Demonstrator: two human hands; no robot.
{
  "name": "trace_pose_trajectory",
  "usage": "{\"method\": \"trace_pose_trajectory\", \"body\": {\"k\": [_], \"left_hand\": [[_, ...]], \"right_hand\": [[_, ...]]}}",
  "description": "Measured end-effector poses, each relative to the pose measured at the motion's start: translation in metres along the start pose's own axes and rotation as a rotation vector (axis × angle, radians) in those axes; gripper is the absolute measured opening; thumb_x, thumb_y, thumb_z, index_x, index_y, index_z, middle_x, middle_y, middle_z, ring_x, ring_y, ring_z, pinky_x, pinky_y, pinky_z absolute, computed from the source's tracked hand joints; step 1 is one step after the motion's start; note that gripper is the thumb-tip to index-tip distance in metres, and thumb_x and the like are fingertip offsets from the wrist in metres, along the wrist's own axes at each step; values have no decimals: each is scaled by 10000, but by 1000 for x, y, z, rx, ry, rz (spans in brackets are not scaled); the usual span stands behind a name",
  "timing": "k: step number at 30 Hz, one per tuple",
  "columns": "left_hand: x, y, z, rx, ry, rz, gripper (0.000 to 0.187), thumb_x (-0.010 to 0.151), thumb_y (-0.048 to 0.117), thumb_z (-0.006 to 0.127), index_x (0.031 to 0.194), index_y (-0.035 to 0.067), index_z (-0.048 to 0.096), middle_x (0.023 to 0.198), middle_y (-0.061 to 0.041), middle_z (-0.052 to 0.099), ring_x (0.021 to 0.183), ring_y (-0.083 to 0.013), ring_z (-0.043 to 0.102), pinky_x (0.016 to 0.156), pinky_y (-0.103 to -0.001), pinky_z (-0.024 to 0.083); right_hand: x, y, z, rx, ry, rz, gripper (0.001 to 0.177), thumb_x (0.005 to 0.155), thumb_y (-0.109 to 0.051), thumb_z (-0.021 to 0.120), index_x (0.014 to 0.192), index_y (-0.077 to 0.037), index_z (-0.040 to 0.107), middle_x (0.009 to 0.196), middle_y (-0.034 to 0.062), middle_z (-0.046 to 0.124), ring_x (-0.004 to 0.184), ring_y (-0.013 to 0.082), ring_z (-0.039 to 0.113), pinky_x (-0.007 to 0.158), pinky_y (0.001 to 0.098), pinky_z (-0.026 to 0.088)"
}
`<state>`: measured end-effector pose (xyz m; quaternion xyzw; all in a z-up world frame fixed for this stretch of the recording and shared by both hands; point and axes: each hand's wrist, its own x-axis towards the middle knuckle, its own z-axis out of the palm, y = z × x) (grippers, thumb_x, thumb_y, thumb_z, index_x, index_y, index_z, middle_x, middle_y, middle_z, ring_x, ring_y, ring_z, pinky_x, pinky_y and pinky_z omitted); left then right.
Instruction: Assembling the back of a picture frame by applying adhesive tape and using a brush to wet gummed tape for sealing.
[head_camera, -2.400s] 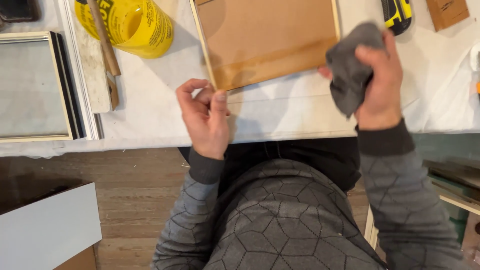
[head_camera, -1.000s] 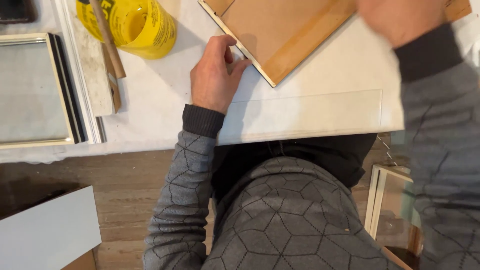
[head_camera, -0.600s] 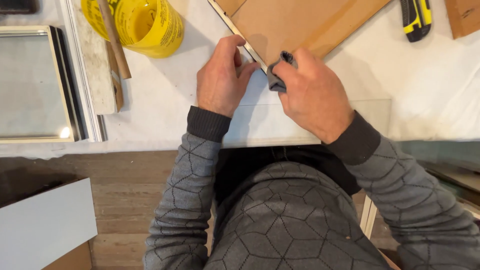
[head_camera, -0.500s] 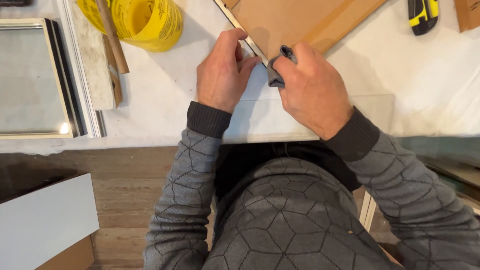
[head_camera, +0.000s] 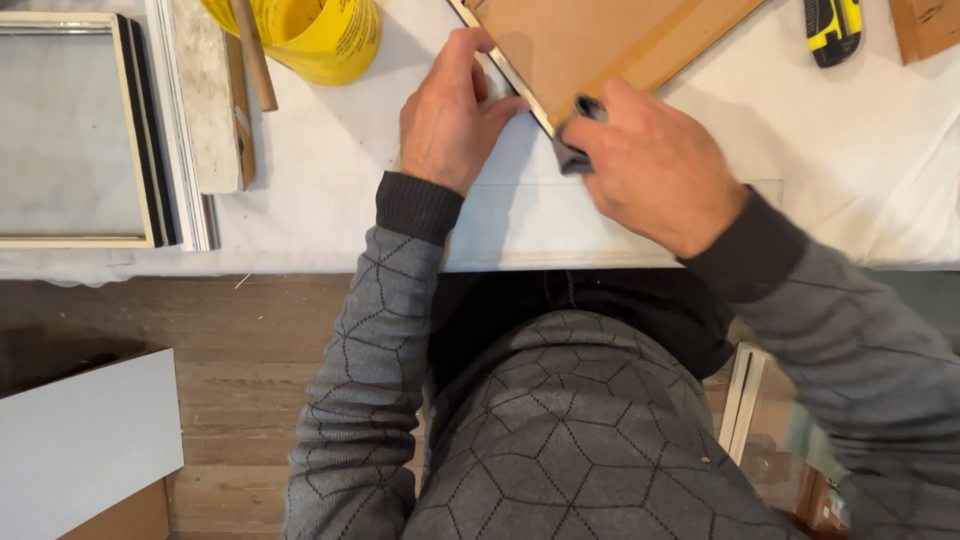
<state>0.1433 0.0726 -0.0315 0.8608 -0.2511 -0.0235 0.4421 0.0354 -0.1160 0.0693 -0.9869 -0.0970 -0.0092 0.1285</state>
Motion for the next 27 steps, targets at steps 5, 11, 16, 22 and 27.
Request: {"method": "trace_pose_trajectory", "body": {"k": [5,11,16,22,27], "left_hand": [[2,-18,2,-94,-3,61,508,828,120,913,1111,107,491,817,-7,567,712,-176,601,633,-336,533],[9,-14,-4,-51,-123,-1,487,830,205,928,1002,104,484,795,4,597,694,-165,606,628,-325,535],[12,-5,-5,-3,-115,-17,468,838,223,917,978,102,487,752,12,591,667,-170,598,613,-343,514],[12,-6,-4,-5,-107,-32,469,833,242,914,957,106,483,739,12,588,651,-181,596,613,-343,518],[11,-2,-6,0,-89,3,468,832,231,914,972,98,488,754,8,595,663,-177,593,612,-343,508]], "right_hand": [[-11,23,-29,5,-197,2,285,802,-128,744,1087,-141,761,955,144,591,824,346,645,736,464,544],[-11,56,-8,-87,38,-16,223,920,-170,775,1130,-99,752,1008,147,587,957,344,642,805,447,540],[-7,21,7,-23,29,20,289,819,-125,771,1104,-106,731,1059,156,580,959,346,639,788,439,552],[-10,25,-2,72,-4,-2,339,774,-104,780,1106,-109,711,1100,147,594,1000,331,647,783,430,557],[-12,58,1,-39,46,99,228,922,-144,805,1141,-107,748,1080,154,591,985,340,641,815,436,542]]}}
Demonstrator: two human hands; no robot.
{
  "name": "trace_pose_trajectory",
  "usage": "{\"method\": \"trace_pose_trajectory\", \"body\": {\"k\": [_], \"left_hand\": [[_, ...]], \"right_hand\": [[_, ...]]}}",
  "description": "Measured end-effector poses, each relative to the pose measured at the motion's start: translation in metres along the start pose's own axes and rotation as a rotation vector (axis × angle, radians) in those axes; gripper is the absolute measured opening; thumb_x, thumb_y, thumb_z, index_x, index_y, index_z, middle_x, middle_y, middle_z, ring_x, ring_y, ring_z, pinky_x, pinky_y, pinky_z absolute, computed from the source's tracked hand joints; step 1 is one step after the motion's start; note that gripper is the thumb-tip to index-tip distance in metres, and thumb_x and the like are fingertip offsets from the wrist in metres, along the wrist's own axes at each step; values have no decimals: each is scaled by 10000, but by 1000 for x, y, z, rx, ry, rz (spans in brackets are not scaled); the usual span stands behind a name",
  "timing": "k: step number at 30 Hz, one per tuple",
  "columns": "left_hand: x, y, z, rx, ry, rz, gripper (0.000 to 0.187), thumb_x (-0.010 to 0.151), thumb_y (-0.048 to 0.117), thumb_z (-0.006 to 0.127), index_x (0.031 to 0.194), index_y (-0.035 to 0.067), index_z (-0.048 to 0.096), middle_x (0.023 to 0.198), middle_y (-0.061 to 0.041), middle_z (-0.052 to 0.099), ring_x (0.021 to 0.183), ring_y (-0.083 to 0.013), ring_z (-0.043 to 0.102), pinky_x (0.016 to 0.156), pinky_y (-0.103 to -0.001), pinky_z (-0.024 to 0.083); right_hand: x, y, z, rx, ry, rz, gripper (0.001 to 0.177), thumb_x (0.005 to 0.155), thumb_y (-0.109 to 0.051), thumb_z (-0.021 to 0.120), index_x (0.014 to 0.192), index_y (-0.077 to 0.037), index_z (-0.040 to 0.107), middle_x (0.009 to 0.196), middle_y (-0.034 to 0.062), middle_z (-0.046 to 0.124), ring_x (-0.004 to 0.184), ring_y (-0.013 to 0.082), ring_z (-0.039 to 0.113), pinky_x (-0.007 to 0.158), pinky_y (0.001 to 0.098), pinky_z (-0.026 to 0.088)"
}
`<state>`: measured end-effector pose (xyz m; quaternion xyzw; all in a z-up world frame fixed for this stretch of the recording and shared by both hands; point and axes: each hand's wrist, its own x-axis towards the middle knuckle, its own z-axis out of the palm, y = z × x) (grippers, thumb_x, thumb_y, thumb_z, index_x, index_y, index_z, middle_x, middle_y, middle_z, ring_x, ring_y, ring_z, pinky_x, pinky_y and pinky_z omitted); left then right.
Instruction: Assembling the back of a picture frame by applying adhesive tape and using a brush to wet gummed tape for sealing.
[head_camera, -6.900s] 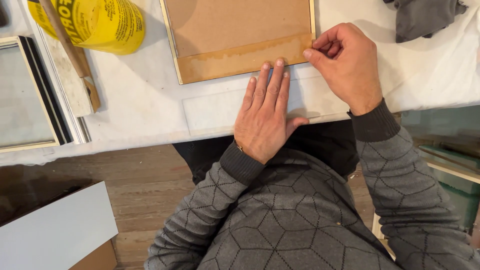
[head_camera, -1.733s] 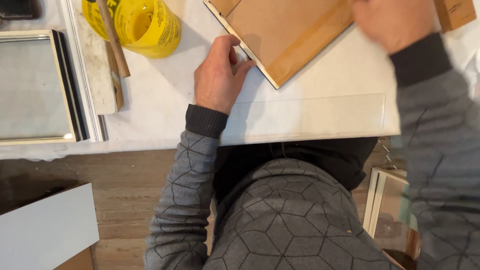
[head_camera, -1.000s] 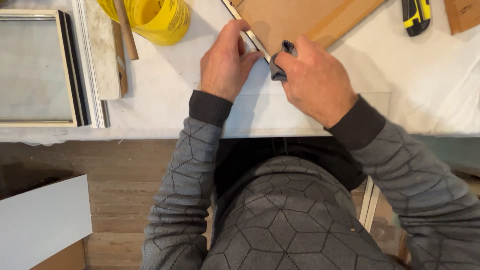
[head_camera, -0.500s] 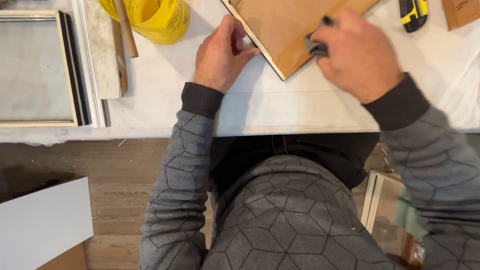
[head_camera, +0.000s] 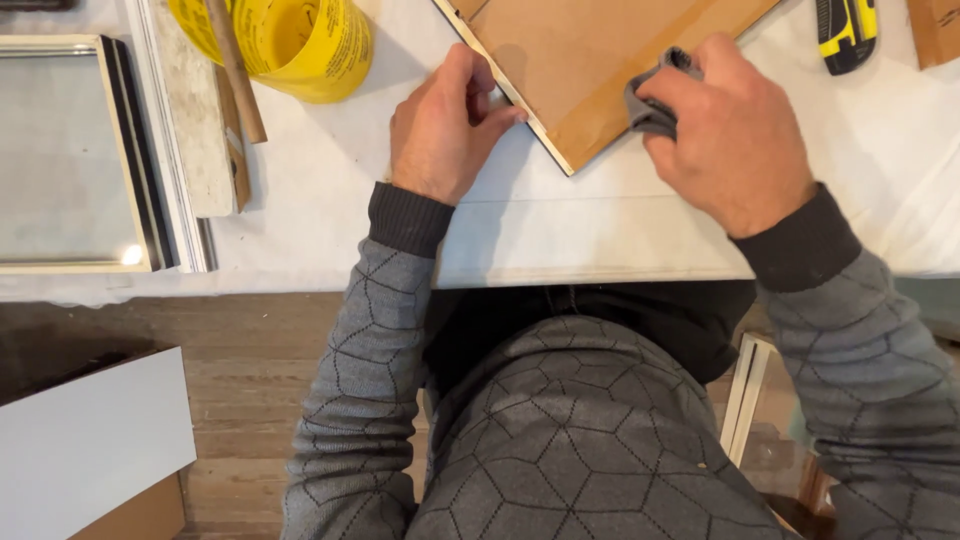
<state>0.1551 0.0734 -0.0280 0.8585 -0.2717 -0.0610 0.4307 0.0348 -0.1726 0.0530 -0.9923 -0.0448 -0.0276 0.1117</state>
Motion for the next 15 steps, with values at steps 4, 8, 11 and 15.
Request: {"method": "trace_pose_trajectory", "body": {"k": [4,8,11,15], "left_hand": [[0,3,-2,15,-19,-42,459,833,246,914,964,104,497,745,8,591,643,-172,591,603,-332,511],[0,5,-1,7,-11,-38,447,832,229,905,984,101,504,765,-1,591,653,-177,596,605,-331,509],[-1,5,-1,16,-15,-34,447,842,240,910,985,101,510,753,3,597,649,-177,600,595,-332,501],[2,7,-3,12,-7,-24,440,839,223,909,981,101,511,776,-4,602,654,-181,604,598,-330,504]], "right_hand": [[-1,-7,-3,46,-7,9,261,890,-128,787,1147,-95,750,1102,163,586,981,339,642,831,428,546],[2,-33,-4,140,-50,-52,290,831,-109,786,1118,-117,746,1084,139,596,984,331,646,800,427,549],[2,-37,-1,89,-95,-24,361,768,-110,787,1124,-94,732,1060,153,576,975,332,641,767,421,550],[6,-34,-2,22,-95,-17,343,805,-90,782,1145,-107,737,1060,137,571,994,319,644,771,410,557]]}}
